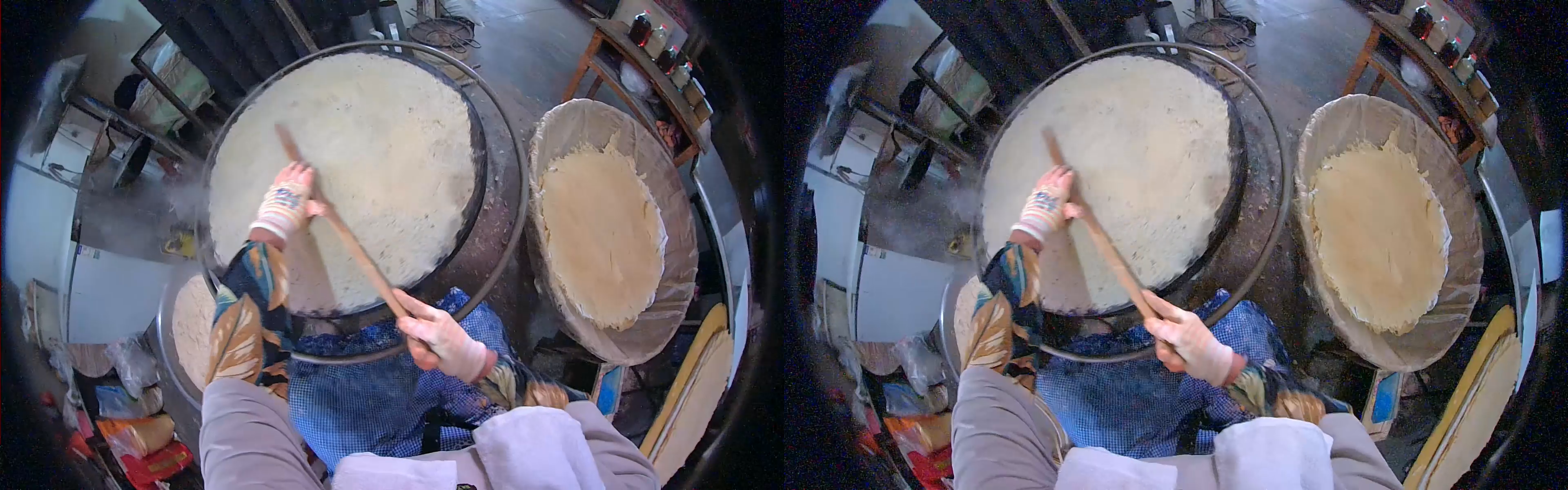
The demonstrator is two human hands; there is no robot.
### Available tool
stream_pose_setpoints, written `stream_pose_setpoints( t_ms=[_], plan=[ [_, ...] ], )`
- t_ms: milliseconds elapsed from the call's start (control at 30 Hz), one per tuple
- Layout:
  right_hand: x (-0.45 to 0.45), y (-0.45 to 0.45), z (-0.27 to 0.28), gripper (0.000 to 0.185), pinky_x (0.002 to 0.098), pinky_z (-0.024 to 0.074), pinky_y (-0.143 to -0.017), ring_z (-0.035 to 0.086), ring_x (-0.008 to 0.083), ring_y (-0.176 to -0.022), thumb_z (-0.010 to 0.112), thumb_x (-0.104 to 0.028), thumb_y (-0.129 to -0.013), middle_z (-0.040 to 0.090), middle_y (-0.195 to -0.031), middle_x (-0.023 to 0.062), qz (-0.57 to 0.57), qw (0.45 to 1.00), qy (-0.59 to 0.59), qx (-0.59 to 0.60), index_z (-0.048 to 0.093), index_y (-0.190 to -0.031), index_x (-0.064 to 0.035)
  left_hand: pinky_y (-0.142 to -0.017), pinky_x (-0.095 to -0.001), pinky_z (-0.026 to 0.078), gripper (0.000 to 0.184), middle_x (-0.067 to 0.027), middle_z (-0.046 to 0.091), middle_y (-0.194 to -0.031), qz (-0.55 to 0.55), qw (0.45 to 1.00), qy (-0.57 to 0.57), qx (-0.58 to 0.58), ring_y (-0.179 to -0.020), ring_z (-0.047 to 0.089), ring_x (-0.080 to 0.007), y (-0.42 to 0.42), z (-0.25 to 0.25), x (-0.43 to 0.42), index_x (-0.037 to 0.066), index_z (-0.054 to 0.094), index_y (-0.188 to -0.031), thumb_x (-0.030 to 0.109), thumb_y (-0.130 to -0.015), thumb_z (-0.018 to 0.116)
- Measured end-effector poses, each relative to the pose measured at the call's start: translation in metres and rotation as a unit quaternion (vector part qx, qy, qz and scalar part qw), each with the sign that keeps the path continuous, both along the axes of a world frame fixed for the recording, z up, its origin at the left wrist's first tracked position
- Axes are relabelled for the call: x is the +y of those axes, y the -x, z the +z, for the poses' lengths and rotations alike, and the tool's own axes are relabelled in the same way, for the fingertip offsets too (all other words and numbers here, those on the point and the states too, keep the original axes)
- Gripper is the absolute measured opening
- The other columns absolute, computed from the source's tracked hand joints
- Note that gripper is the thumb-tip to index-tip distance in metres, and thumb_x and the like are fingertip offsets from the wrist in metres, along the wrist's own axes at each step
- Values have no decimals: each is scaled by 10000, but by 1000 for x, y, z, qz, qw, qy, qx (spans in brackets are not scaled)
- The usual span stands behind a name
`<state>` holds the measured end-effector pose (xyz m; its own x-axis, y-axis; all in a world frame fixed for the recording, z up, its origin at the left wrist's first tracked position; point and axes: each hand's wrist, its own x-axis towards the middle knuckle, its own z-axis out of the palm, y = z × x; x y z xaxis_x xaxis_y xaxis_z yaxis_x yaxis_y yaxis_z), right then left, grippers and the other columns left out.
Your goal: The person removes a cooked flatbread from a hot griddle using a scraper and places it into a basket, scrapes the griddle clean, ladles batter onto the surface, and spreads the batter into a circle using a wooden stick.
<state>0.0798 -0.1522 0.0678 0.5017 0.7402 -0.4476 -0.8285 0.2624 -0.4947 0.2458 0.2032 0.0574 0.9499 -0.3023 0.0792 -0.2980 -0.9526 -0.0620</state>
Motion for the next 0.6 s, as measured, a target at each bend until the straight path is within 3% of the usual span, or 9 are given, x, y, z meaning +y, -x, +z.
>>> stream_pose_setpoints(
  t_ms=[133,200,233,267,333,400,467,533,600],
  plan=[
    [59,10,-9,595,244,385,-388,457,87,-455,579,-191,-937,566,-724,-6,70,990,69,-97,336,-1479,-172,-1068,-476,340,858,-272,480,-1317,95,995,-7,23,-1268,410,-432,81,11,74,-45,467,-1256,539,-666,685],
    [77,25,-8,568,310,452,-446,537,142,-509,582,-191,-929,626,-758,66,153,968,110,-167,378,-1459,-195,-1073,-488,330,876,-294,443,-1348,148,987,-31,49,-1274,403,-439,149,13,101,-57,405,-1314,511,-707,681],
    [85,43,-26,541,379,495,-551,616,258,-590,584,-228,-923,647,-775,171,129,903,161,-377,409,-1434,-220,-1075,-498,322,893,-303,434,-1350,168,984,-38,42,-1276,397,-446,186,6,115,-64,376,-1338,514,-724,668],
    [81,54,-28,529,410,504,-656,647,353,-699,593,-263,-913,638,-815,240,169,845,207,-463,427,-1414,-226,-1076,-508,314,910,-313,424,-1352,188,980,-47,35,-1278,392,-453,221,-5,121,-72,347,-1362,518,-741,655],
    [47,82,-30,503,404,506,-655,646,381,-727,592,-290,-912,649,-821,229,150,834,182,-499,453,-1394,-250,-1084,-538,287,935,-327,409,-1354,156,987,-39,0,-1288,368,-471,276,-17,105,-80,325,-1381,514,-740,658],
    [-20,87,3,516,375,527,-728,675,355,-802,601,-256,-907,665,-877,231,244,848,251,-397,450,-1400,-253,-1086,-555,269,928,-303,410,-1364,130,990,28,-45,-1289,362,-470,259,22,4,-82,344,-1374,545,-754,634],
    [-95,123,-21,534,315,527,-670,674,195,-743,607,-258,-919,701,-898,138,44,846,267,-460,446,-1410,-123,-1096,-547,250,972,-283,415,-1363,85,993,73,-32,-1300,348,-454,210,55,-98,-79,365,-1365,652,-759,571],
    [-162,143,-18,570,300,528,-846,689,280,-939,616,-201,-911,686,-1071,190,-33,840,339,-423,408,-1440,-158,-1107,-537,255,973,-268,436,-1341,-50,990,114,-71,-1292,368,-441,150,51,-173,-66,394,-1357,625,-708,612],
    [-194,156,-17,576,292,538,-725,681,241,-796,613,-199,-916,694,-957,139,-123,906,305,-267,398,-1448,-147,-1136,-486,231,964,-269,431,-1354,-142,973,172,-64,-1332,328,-421,94,39,-244,-78,407,-1340,613,-703,623]
  ],
)
